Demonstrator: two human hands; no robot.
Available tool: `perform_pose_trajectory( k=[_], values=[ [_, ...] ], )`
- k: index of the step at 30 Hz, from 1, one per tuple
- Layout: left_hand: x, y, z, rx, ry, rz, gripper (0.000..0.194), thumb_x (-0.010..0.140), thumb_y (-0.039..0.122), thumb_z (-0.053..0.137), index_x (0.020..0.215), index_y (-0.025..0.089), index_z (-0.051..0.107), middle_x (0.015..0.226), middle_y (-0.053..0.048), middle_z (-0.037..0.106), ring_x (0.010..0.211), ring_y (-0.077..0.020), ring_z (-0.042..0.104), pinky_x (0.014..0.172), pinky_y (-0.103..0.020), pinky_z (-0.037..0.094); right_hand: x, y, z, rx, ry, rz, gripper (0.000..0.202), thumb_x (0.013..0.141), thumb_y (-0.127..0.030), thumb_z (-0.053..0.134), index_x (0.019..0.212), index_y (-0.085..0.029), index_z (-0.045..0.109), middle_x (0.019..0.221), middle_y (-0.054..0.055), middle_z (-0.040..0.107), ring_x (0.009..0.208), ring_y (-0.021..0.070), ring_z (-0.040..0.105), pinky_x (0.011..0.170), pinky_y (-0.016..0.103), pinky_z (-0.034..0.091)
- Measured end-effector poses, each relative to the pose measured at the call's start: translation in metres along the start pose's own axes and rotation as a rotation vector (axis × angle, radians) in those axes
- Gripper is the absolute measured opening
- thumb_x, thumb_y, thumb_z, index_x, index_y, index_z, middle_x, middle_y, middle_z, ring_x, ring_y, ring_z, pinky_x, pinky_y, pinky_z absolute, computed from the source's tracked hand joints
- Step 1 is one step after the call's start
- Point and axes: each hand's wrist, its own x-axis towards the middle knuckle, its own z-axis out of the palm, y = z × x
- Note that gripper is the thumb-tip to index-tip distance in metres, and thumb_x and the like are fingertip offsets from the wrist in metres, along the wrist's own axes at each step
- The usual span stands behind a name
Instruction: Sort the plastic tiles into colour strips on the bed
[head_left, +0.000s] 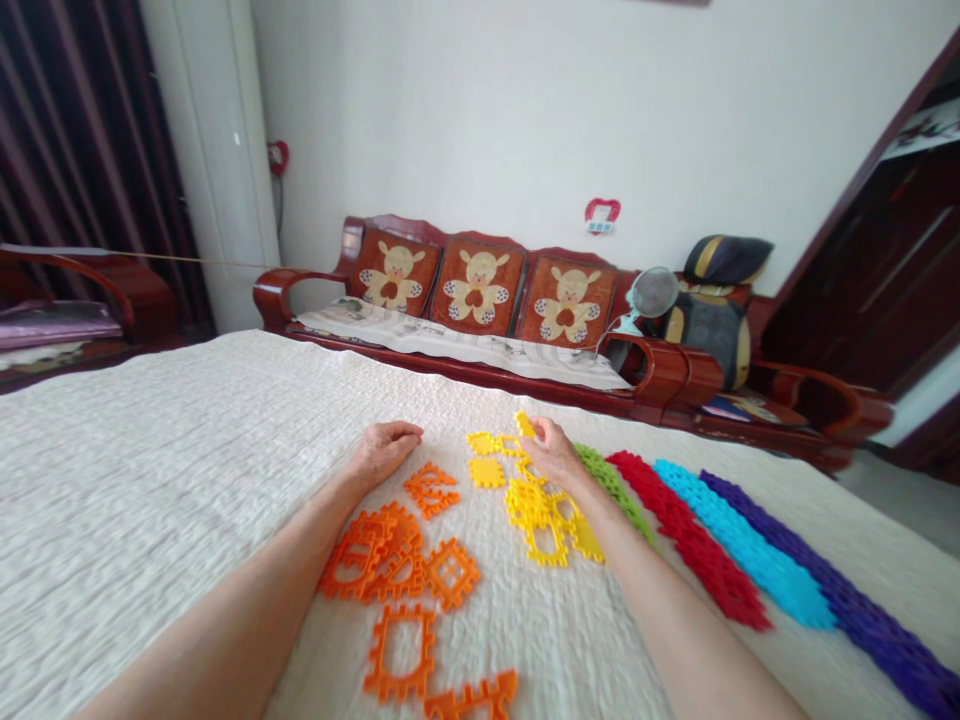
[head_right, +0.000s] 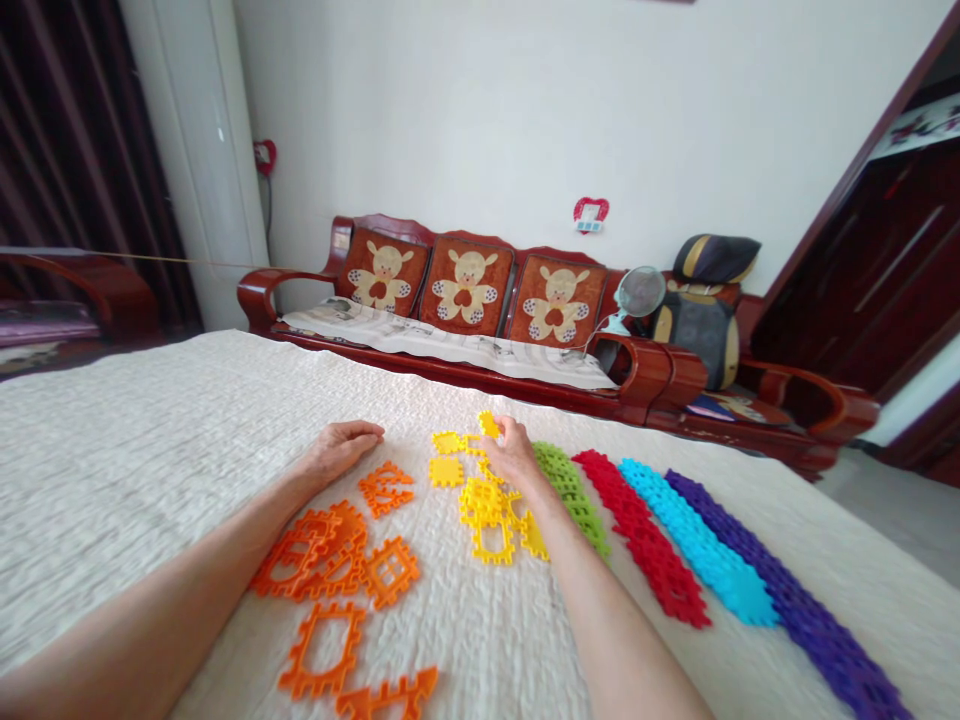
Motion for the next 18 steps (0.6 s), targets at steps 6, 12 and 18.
perform_pose_trajectory(
  k=[6, 12, 18],
  values=[
    [-0.001, 0.003, -0.001, 0.038, 0.001, -0.015, 0.029, 0.069, 0.034, 0.053, 0.086, 0.018, 0.07, 0.077, -0.002, 0.07, 0.073, -0.0176, 0.062, 0.066, -0.025, 0.047, -0.01, -0.003, 0.012, 0.022, -0.121, -0.029, 0.048, 0.078, -0.042, 0.054, 0.12, -0.02, 0.047, 0.114, 0.006, 0.061, 0.1, 0.0151, 0.06, 0.084, 0.026, 0.046],
    [-0.003, 0.007, -0.002, 0.066, 0.006, -0.028, 0.029, 0.069, 0.035, 0.054, 0.086, 0.019, 0.071, 0.073, -0.001, 0.069, 0.069, -0.0171, 0.061, 0.063, -0.026, 0.046, -0.008, -0.011, -0.009, -0.249, -0.033, -0.093, 0.043, 0.08, -0.034, 0.051, 0.121, -0.02, 0.047, 0.118, 0.006, 0.057, 0.101, 0.0163, 0.058, 0.084, 0.026, 0.044],
    [-0.002, 0.005, -0.002, 0.076, 0.005, -0.022, 0.029, 0.069, 0.035, 0.054, 0.087, 0.02, 0.071, 0.073, -0.001, 0.069, 0.069, -0.0173, 0.061, 0.063, -0.025, 0.046, -0.009, 0.008, -0.024, -0.474, 0.04, -0.054, 0.038, 0.072, -0.015, 0.053, 0.11, -0.02, 0.054, 0.119, 0.011, 0.055, 0.115, 0.0271, 0.046, 0.097, 0.044, 0.028]
  ],
)
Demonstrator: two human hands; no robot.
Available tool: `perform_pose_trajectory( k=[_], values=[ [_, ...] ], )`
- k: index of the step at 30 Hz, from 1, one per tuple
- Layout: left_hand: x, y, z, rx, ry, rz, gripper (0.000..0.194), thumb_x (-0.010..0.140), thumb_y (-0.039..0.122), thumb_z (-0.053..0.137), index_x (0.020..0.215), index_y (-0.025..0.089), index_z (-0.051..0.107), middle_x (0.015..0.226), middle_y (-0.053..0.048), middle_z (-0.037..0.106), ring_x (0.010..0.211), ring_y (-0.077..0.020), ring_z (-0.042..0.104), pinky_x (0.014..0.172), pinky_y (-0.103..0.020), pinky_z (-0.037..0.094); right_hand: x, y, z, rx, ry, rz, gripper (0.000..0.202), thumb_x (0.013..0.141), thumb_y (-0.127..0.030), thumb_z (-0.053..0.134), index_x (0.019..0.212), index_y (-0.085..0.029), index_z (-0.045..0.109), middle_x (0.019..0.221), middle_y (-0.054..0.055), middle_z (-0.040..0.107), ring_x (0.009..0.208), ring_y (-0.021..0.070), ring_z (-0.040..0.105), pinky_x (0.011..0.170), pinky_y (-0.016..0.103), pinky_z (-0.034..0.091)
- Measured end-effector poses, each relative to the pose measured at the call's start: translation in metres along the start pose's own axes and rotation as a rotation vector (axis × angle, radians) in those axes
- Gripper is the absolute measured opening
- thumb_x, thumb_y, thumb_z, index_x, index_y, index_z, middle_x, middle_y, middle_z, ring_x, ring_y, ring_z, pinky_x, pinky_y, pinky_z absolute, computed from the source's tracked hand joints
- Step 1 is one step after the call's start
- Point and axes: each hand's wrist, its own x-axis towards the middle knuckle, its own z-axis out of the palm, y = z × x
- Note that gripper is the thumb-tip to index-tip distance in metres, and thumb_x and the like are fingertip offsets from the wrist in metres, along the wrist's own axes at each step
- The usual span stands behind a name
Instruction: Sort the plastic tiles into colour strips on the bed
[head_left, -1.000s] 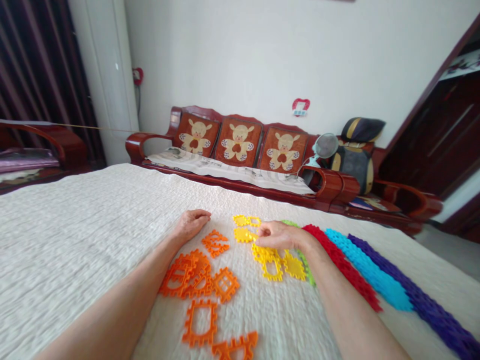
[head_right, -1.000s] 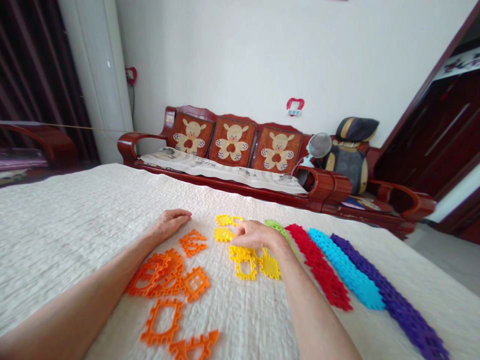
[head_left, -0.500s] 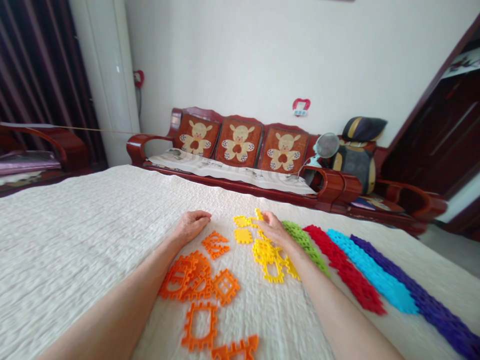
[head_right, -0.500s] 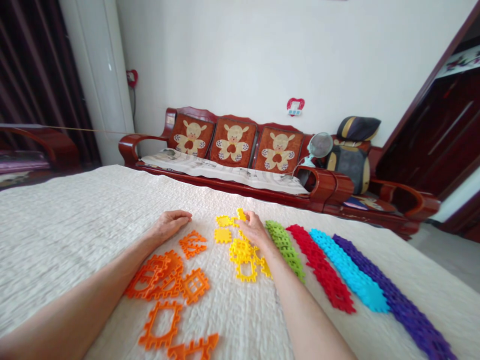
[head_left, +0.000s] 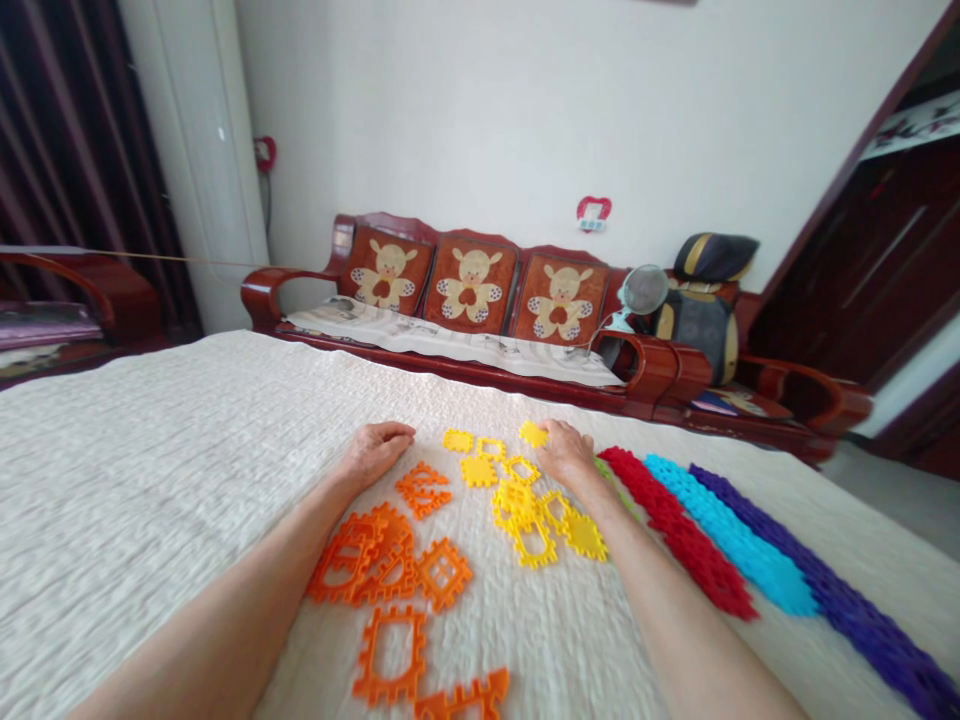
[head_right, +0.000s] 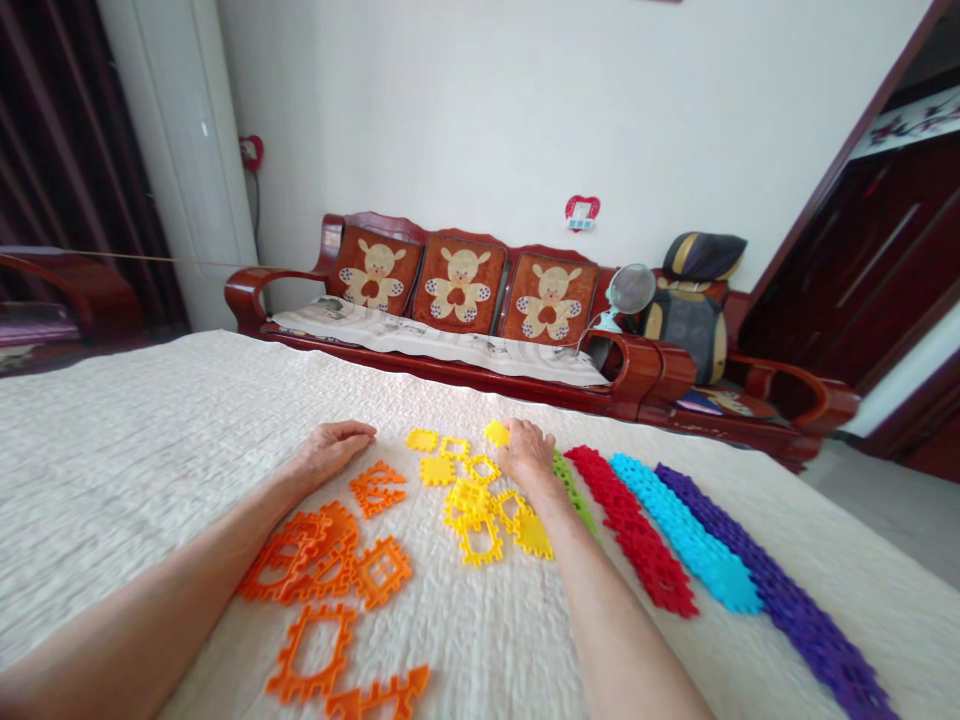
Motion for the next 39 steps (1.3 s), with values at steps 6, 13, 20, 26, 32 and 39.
perform_pose_trajectory(
  k=[6, 13, 20, 26, 32, 39],
  values=[
    [-0.001, 0.002, 0.0, -0.007, -0.001, -0.006, 0.029, 0.069, 0.036, 0.054, 0.086, 0.019, 0.071, 0.078, -0.001, 0.07, 0.075, -0.0181, 0.063, 0.066, -0.025, 0.047, -0.003, 0.002, -0.003, -0.058, -0.053, -0.025, 0.035, 0.07, -0.012, 0.051, 0.103, -0.02, 0.057, 0.121, 0.009, 0.056, 0.115, 0.0247, 0.047, 0.094, 0.04, 0.031],
    [-0.001, -0.001, 0.0, 0.009, -0.014, 0.019, 0.031, 0.069, 0.036, 0.052, 0.087, 0.019, 0.071, 0.077, -0.002, 0.07, 0.074, -0.0177, 0.063, 0.067, -0.024, 0.047, -0.015, -0.007, -0.03, 0.001, -0.18, -0.149, 0.027, 0.076, -0.023, 0.051, 0.101, -0.021, 0.062, 0.107, 0.003, 0.064, 0.099, 0.0165, 0.057, 0.084, 0.023, 0.04],
    [0.001, -0.003, 0.0, 0.042, -0.025, 0.023, 0.034, 0.069, 0.037, 0.05, 0.089, 0.019, 0.071, 0.081, -0.002, 0.071, 0.078, -0.0194, 0.063, 0.068, -0.024, 0.048, -0.073, 0.005, -0.086, -0.108, -0.505, -0.31, 0.033, 0.058, -0.033, 0.068, 0.089, -0.024, 0.06, 0.097, 0.002, 0.062, 0.095, 0.0228, 0.055, 0.083, 0.033, 0.039],
    [0.002, -0.004, 0.0, 0.057, -0.031, 0.014, 0.034, 0.07, 0.04, 0.051, 0.09, 0.02, 0.071, 0.079, -0.001, 0.07, 0.078, -0.0191, 0.063, 0.07, -0.025, 0.048, -0.087, 0.005, -0.079, -0.204, -0.476, -0.27, 0.028, 0.056, -0.025, 0.063, 0.083, -0.025, 0.057, 0.095, 0.003, 0.06, 0.097, 0.0247, 0.053, 0.089, 0.04, 0.035],
    [0.001, -0.002, 0.0, 0.043, -0.022, 0.029, 0.033, 0.07, 0.038, 0.051, 0.089, 0.019, 0.071, 0.077, -0.001, 0.07, 0.074, -0.0179, 0.063, 0.067, -0.024, 0.047, -0.084, 0.004, -0.082, -0.178, -0.453, -0.281, 0.027, 0.058, -0.024, 0.062, 0.085, -0.023, 0.057, 0.095, 0.004, 0.06, 0.094, 0.0244, 0.054, 0.087, 0.04, 0.038],
    [0.0, 0.001, 0.0, 0.024, -0.025, 0.013, 0.031, 0.07, 0.035, 0.052, 0.088, 0.019, 0.071, 0.076, -0.001, 0.07, 0.073, -0.0181, 0.062, 0.067, -0.025, 0.046, -0.071, 0.003, -0.078, 0.183, -0.275, -0.334, 0.061, 0.066, -0.022, 0.058, 0.125, -0.024, 0.044, 0.119, 0.006, 0.051, 0.106, 0.0193, 0.052, 0.09, 0.031, 0.041]
  ],
)
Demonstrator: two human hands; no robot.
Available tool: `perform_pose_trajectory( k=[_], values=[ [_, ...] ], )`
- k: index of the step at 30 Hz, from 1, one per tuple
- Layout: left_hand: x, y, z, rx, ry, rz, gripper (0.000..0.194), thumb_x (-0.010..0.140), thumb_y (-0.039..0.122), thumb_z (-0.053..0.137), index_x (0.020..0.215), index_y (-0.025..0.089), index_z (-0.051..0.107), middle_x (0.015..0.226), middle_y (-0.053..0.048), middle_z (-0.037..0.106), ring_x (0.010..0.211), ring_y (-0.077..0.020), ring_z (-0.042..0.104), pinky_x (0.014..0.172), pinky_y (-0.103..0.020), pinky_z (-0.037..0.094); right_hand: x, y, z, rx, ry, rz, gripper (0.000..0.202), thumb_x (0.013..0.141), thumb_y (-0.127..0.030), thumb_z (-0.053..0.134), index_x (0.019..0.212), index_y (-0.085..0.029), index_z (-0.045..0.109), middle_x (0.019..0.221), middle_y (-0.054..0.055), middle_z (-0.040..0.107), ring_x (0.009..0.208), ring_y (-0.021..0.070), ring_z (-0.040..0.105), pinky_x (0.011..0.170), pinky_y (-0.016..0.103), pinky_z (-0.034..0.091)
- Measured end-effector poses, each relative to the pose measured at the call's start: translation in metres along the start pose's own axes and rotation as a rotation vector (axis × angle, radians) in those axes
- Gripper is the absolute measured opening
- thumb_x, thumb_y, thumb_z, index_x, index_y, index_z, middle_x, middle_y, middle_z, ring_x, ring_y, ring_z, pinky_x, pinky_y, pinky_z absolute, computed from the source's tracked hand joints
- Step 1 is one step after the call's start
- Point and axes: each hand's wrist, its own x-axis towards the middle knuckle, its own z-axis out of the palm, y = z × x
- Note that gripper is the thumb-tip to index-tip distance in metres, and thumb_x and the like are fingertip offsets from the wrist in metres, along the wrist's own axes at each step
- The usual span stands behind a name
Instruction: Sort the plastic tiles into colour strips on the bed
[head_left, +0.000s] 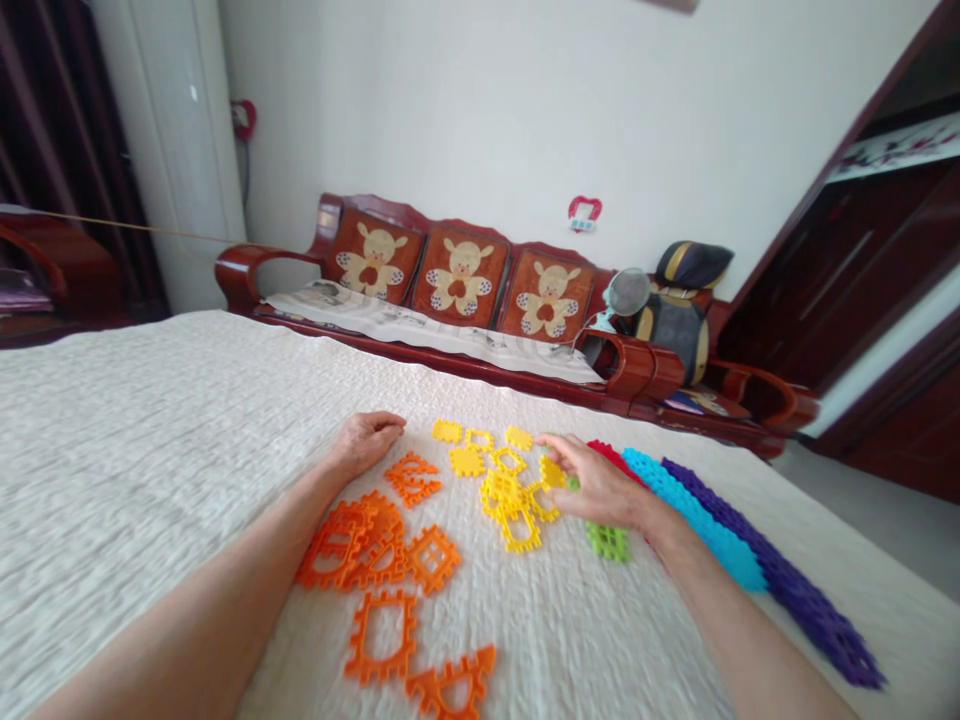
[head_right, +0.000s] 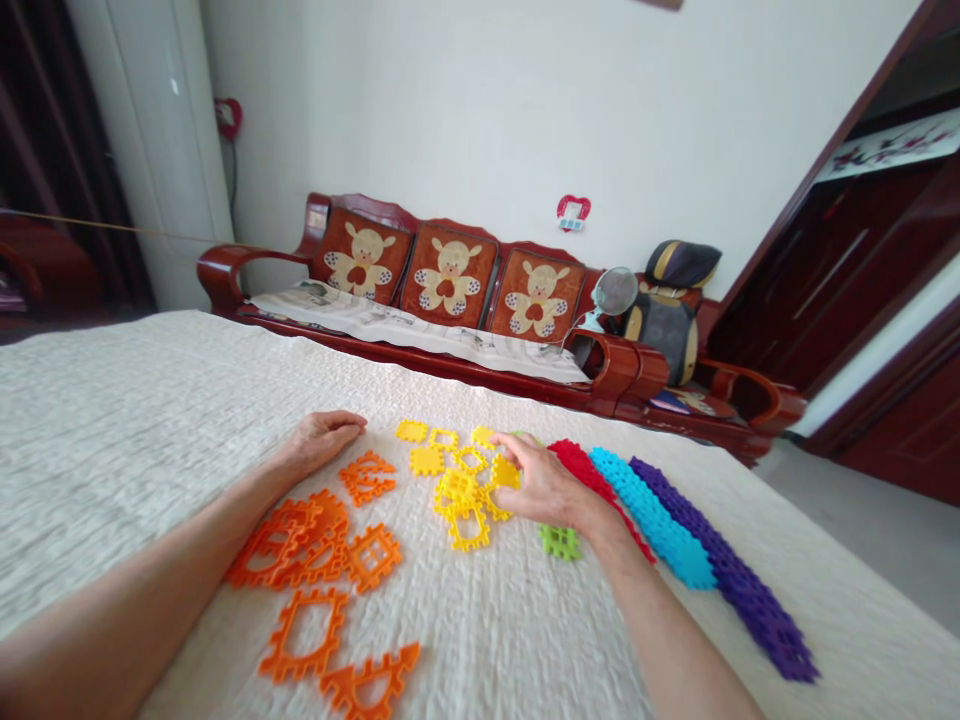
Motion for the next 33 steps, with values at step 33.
perform_pose_trajectory(
  k=[33],
  values=[
    [0.004, -0.004, 0.0, 0.063, 0.001, 0.032, 0.029, 0.073, 0.033, 0.052, 0.09, 0.021, 0.071, 0.086, 0.0, 0.071, 0.084, -0.0176, 0.064, 0.076, -0.024, 0.047, 0.009, 0.012, 0.027, 0.074, -0.015, -0.12, 0.023, 0.069, -0.029, 0.063, 0.09, -0.022, 0.057, 0.102, 0.002, 0.063, 0.095, 0.0189, 0.057, 0.085, 0.031, 0.041]
  ],
)
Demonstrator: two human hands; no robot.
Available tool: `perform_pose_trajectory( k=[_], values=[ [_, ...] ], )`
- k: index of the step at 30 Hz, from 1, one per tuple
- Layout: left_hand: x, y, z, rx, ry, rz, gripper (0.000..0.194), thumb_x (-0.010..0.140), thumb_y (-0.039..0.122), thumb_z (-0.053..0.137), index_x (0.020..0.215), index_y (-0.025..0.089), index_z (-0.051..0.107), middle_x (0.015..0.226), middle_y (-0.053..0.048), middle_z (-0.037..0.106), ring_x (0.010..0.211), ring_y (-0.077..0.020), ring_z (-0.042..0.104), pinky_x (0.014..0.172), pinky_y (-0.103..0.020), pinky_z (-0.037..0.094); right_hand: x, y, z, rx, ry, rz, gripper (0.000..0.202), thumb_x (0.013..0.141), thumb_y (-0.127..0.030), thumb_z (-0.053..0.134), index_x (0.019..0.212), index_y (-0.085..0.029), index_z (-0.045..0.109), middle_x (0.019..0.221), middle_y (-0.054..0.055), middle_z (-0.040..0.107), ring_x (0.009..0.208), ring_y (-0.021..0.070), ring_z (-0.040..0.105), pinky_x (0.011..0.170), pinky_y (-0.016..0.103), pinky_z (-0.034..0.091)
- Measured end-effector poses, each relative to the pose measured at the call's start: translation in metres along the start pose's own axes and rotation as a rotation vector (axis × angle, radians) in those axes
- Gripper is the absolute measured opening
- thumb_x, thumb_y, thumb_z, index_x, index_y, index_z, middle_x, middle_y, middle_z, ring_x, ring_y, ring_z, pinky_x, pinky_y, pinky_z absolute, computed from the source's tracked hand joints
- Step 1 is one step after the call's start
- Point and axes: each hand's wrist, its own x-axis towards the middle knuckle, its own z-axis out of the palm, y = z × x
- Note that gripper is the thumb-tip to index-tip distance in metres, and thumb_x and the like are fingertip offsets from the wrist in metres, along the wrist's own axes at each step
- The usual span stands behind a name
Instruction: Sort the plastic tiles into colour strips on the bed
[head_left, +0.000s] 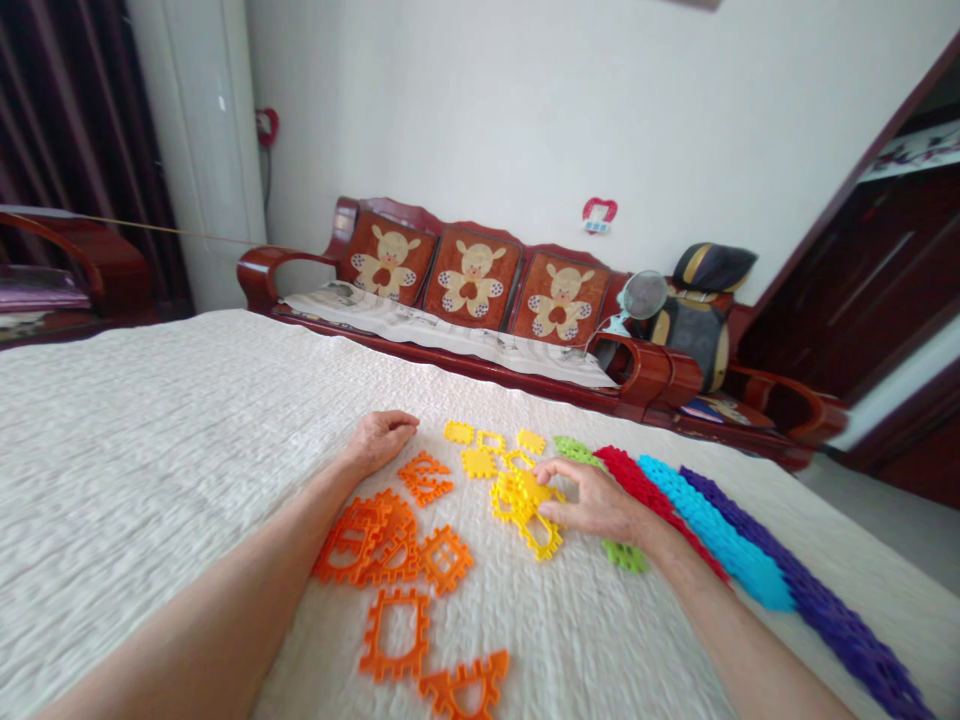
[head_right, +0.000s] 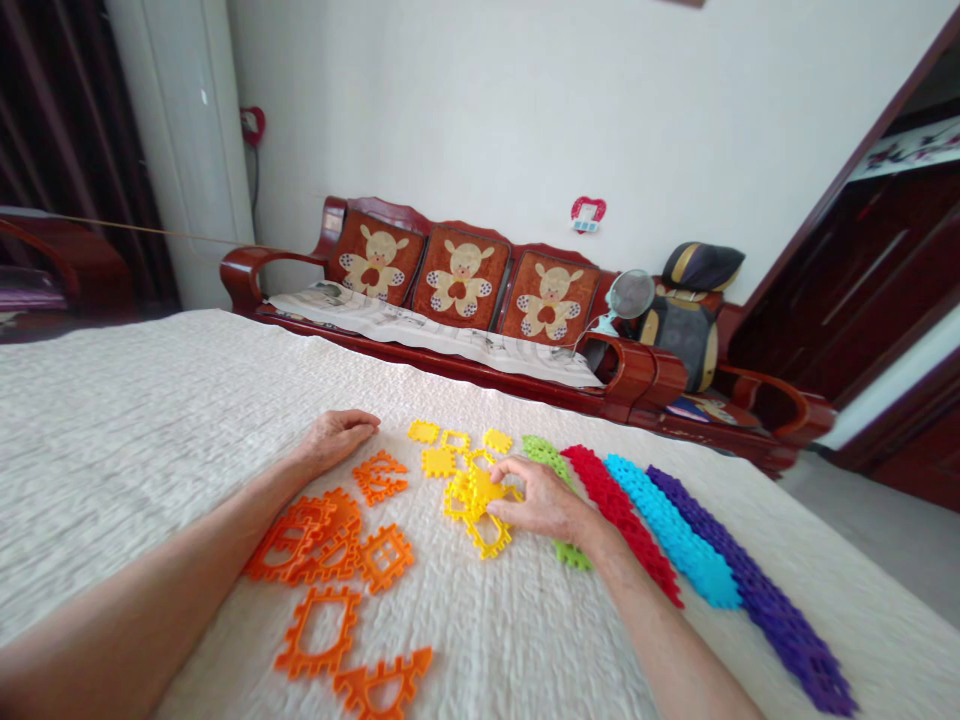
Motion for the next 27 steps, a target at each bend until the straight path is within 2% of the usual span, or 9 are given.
perform_pose_trajectory(
  k=[2, 5, 8, 12, 16, 18, 20, 23, 27],
  values=[
    [0.0, 0.001, 0.0, -0.001, -0.001, 0.001, 0.028, 0.072, 0.033, 0.052, 0.09, 0.021, 0.071, 0.086, 0.0, 0.071, 0.084, -0.0175, 0.064, 0.077, -0.024, 0.047, 0.009, 0.009, -0.002, -0.022, 0.098, 0.043, 0.027, 0.071, -0.033, 0.062, 0.095, -0.023, 0.057, 0.105, 0.002, 0.063, 0.098, 0.0187, 0.057, 0.086, 0.03, 0.041],
    [0.0, 0.001, 0.001, -0.008, 0.002, 0.006, 0.028, 0.072, 0.032, 0.052, 0.089, 0.021, 0.071, 0.085, 0.0, 0.071, 0.083, -0.0174, 0.064, 0.078, -0.023, 0.047, 0.033, 0.023, 0.0, -0.202, 0.225, 0.152, 0.03, 0.07, -0.037, 0.062, 0.096, -0.021, 0.058, 0.104, 0.004, 0.063, 0.098, 0.0211, 0.057, 0.086, 0.033, 0.04],
    [-0.001, 0.001, 0.001, -0.016, 0.0, -0.011, 0.028, 0.072, 0.033, 0.052, 0.089, 0.02, 0.071, 0.082, 0.0, 0.071, 0.08, -0.0174, 0.063, 0.073, -0.024, 0.047, 0.059, 0.035, 0.006, -0.403, 0.209, 0.294, 0.031, 0.069, -0.038, 0.062, 0.094, -0.02, 0.059, 0.107, 0.007, 0.063, 0.102, 0.0258, 0.055, 0.088, 0.04, 0.036],
    [-0.001, 0.0, 0.002, -0.028, 0.006, -0.008, 0.028, 0.071, 0.034, 0.052, 0.088, 0.02, 0.071, 0.079, 0.0, 0.07, 0.077, -0.0171, 0.063, 0.071, -0.024, 0.047, 0.078, 0.043, 0.01, -0.455, 0.162, 0.371, 0.029, 0.068, -0.037, 0.061, 0.091, -0.02, 0.06, 0.105, 0.008, 0.064, 0.104, 0.0287, 0.053, 0.089, 0.047, 0.031],
    [0.0, -0.001, 0.002, -0.028, 0.013, -0.013, 0.028, 0.071, 0.033, 0.052, 0.087, 0.02, 0.071, 0.078, 0.0, 0.07, 0.076, -0.0169, 0.063, 0.071, -0.024, 0.047, 0.076, 0.042, 0.007, -0.452, 0.166, 0.369, 0.03, 0.067, -0.037, 0.062, 0.092, -0.02, 0.061, 0.11, 0.008, 0.061, 0.107, 0.0285, 0.051, 0.09, 0.046, 0.032],
    [0.0, -0.001, 0.003, -0.034, 0.013, -0.017, 0.028, 0.071, 0.034, 0.052, 0.087, 0.02, 0.071, 0.079, 0.0, 0.07, 0.077, -0.0169, 0.063, 0.071, -0.024, 0.047, 0.069, 0.037, 0.004, -0.439, 0.19, 0.331, 0.031, 0.07, -0.035, 0.06, 0.096, -0.02, 0.06, 0.114, 0.008, 0.059, 0.106, 0.0252, 0.052, 0.089, 0.04, 0.034],
    [0.0, 0.0, 0.003, -0.037, 0.014, -0.017, 0.028, 0.071, 0.033, 0.052, 0.088, 0.02, 0.071, 0.08, 0.0, 0.07, 0.078, -0.0168, 0.063, 0.073, -0.024, 0.047, 0.059, 0.03, 0.005, -0.376, 0.196, 0.264, 0.027, 0.074, -0.033, 0.056, 0.096, -0.019, 0.06, 0.107, 0.006, 0.062, 0.098, 0.0201, 0.056, 0.084, 0.031, 0.038],
    [-0.001, 0.001, 0.002, -0.023, 0.006, -0.019, 0.029, 0.071, 0.034, 0.052, 0.088, 0.02, 0.071, 0.08, 0.0, 0.07, 0.078, -0.0172, 0.063, 0.072, -0.024, 0.047, 0.048, 0.016, 0.013, -0.273, 0.143, 0.229, 0.021, 0.076, -0.035, 0.054, 0.089, -0.02, 0.062, 0.092, 0.004, 0.066, 0.084, 0.0168, 0.06, 0.073, 0.025, 0.041],
    [-0.002, 0.002, 0.0, -0.005, -0.006, -0.018, 0.031, 0.072, 0.036, 0.052, 0.09, 0.02, 0.071, 0.081, 0.0, 0.071, 0.079, -0.0176, 0.063, 0.071, -0.024, 0.048, 0.048, 0.002, 0.03, -0.315, 0.085, 0.301, 0.023, 0.076, -0.034, 0.054, 0.091, -0.018, 0.062, 0.091, 0.008, 0.067, 0.083, 0.02, 0.06, 0.07, 0.028, 0.041]
  ],
)
